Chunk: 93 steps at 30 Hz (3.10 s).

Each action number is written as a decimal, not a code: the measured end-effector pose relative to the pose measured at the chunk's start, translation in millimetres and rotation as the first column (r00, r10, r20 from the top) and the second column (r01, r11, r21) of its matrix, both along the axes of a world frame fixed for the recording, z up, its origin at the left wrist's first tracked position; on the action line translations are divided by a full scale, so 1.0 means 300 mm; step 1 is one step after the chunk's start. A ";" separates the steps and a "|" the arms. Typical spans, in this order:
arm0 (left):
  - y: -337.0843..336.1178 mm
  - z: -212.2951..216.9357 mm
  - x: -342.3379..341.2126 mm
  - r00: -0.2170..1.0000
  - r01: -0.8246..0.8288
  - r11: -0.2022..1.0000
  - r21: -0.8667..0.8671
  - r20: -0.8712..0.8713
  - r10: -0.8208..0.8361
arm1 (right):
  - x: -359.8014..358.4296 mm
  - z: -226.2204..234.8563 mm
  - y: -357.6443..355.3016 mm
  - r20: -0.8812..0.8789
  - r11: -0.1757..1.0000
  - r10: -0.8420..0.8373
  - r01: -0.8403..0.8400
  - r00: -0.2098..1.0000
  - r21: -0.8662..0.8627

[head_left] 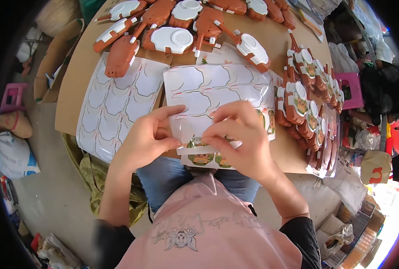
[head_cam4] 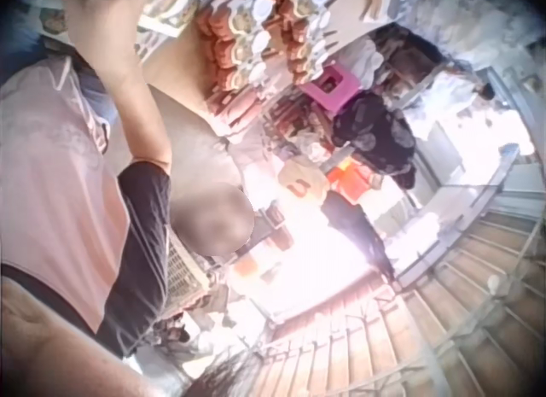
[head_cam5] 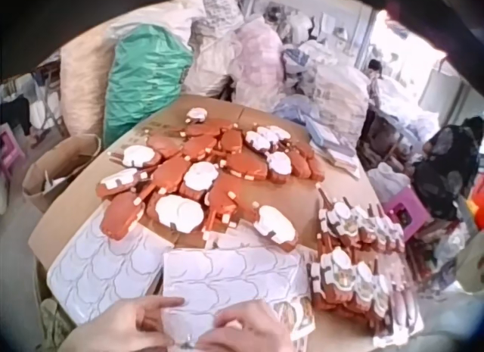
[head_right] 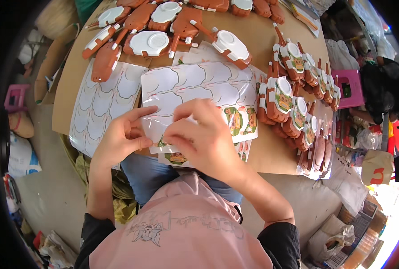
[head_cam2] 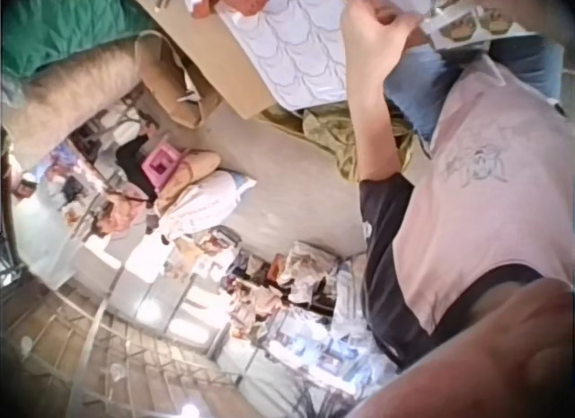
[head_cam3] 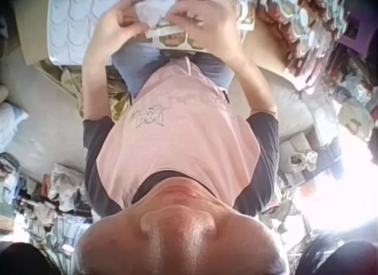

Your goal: Peeling decorative stickers from a sheet and applying them to plastic toy walkie-talkie housings.

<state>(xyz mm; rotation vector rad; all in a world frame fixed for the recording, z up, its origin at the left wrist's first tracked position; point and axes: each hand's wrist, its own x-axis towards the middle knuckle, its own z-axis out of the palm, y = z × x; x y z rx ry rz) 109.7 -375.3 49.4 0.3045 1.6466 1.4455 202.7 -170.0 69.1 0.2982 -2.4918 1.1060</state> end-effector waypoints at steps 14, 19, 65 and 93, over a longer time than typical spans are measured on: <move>-0.002 -0.047 0.003 1.000 -0.013 0.999 0.031 -0.018 0.014 | 0.002 0.021 -0.040 0.223 0.995 -0.065 0.081 0.973 -0.061; 0.008 -0.038 0.008 0.995 -0.069 0.996 0.047 0.072 0.065 | 0.004 0.019 -0.080 0.353 0.999 0.004 -0.018 0.936 0.034; 0.172 -0.107 0.112 0.859 -0.197 0.979 0.049 -0.473 0.197 | 0.169 -0.047 0.052 0.347 0.357 -0.322 0.452 0.881 -0.817; 0.092 -0.023 0.221 0.905 -0.317 0.936 0.151 -0.246 0.346 | 0.240 -0.099 -0.064 0.589 0.286 -0.249 0.639 0.769 -0.714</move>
